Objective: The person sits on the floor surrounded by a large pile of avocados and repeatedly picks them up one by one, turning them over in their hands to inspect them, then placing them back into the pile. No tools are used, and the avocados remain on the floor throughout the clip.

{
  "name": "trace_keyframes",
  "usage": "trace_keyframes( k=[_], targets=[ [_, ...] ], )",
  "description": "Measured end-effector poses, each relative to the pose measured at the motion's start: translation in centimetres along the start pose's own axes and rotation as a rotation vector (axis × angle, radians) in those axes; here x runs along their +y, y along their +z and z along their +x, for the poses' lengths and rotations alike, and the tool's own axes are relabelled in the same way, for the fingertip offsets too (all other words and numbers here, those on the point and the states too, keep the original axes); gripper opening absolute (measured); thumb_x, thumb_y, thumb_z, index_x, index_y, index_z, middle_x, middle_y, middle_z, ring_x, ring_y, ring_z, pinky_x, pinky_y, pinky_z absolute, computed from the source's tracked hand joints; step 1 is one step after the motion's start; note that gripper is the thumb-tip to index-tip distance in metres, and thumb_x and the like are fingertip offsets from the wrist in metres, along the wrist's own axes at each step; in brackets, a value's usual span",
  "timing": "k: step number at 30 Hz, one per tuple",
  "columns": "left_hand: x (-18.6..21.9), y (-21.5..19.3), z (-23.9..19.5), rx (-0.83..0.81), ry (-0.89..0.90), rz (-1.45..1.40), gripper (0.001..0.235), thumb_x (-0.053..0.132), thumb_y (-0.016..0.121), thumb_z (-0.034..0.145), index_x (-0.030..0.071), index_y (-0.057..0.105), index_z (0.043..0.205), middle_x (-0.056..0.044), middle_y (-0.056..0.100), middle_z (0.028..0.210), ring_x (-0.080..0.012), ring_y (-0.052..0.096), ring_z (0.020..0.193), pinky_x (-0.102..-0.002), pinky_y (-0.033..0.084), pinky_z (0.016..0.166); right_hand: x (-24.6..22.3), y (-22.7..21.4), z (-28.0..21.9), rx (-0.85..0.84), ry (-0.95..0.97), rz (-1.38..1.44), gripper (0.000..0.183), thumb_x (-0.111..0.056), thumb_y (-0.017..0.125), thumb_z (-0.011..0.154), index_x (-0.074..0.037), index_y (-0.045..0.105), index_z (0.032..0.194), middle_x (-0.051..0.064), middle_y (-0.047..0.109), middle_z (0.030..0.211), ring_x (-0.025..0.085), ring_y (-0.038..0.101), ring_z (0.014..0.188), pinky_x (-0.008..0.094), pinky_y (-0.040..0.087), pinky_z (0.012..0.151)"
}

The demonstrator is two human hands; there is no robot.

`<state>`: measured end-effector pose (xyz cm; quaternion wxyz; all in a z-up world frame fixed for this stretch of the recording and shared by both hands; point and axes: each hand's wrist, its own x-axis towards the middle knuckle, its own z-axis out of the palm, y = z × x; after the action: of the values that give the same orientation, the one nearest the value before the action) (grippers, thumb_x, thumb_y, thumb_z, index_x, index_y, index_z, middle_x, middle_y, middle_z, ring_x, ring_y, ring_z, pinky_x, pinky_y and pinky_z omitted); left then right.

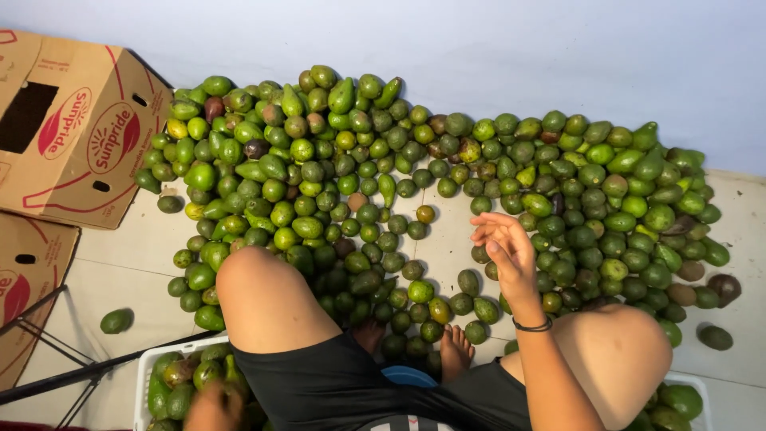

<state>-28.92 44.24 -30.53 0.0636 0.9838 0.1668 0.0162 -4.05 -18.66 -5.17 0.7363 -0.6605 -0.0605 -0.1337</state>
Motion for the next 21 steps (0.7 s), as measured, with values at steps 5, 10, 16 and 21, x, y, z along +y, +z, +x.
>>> trace_keyframes(
  k=[5,10,16,21],
  targets=[
    [19.9,-18.6,17.4,0.262,0.199,-0.171,0.023,0.028,0.07,0.103,0.006,0.072,0.108,-0.017,0.069,0.094,-0.0393,0.068,0.098,-0.046,0.057,0.088,0.2,0.1,-0.1,0.017,0.018,-0.013,0.052,-0.032,0.062,0.096,0.005,0.056,0.131,0.024,0.066,0.118,0.023,0.063,0.095,0.035,0.052,0.086],
    [40.1,-19.9,25.8,-0.057,0.651,-0.211,0.032,0.034,0.073,0.092,0.009,0.073,0.112,-0.016,0.072,0.105,-0.0344,0.071,0.1,-0.046,0.056,0.088,0.0,-0.1,0.0,0.018,0.033,-0.052,0.054,-0.035,0.062,0.094,0.005,0.057,0.13,0.023,0.067,0.117,0.024,0.063,0.095,0.036,0.053,0.087],
    [47.7,9.7,33.6,-0.613,0.576,0.0,0.057,0.044,0.068,0.092,0.017,0.06,0.141,-0.017,0.051,0.149,-0.0404,0.062,0.127,-0.058,0.051,0.103,0.7,-0.5,-0.5,0.043,0.039,-0.075,0.056,-0.037,0.063,0.094,0.005,0.057,0.131,0.021,0.067,0.119,0.022,0.064,0.098,0.036,0.054,0.088],
    [48.2,16.2,30.3,-0.645,0.418,0.057,0.057,0.02,0.056,0.1,0.03,0.041,0.153,-0.022,0.037,0.156,-0.0466,0.056,0.129,-0.063,0.05,0.101,-0.1,-0.2,-0.3,0.063,0.076,-0.118,0.054,-0.036,0.066,0.093,0.004,0.06,0.13,0.021,0.069,0.114,0.023,0.064,0.094,0.035,0.052,0.086]
  ],
)
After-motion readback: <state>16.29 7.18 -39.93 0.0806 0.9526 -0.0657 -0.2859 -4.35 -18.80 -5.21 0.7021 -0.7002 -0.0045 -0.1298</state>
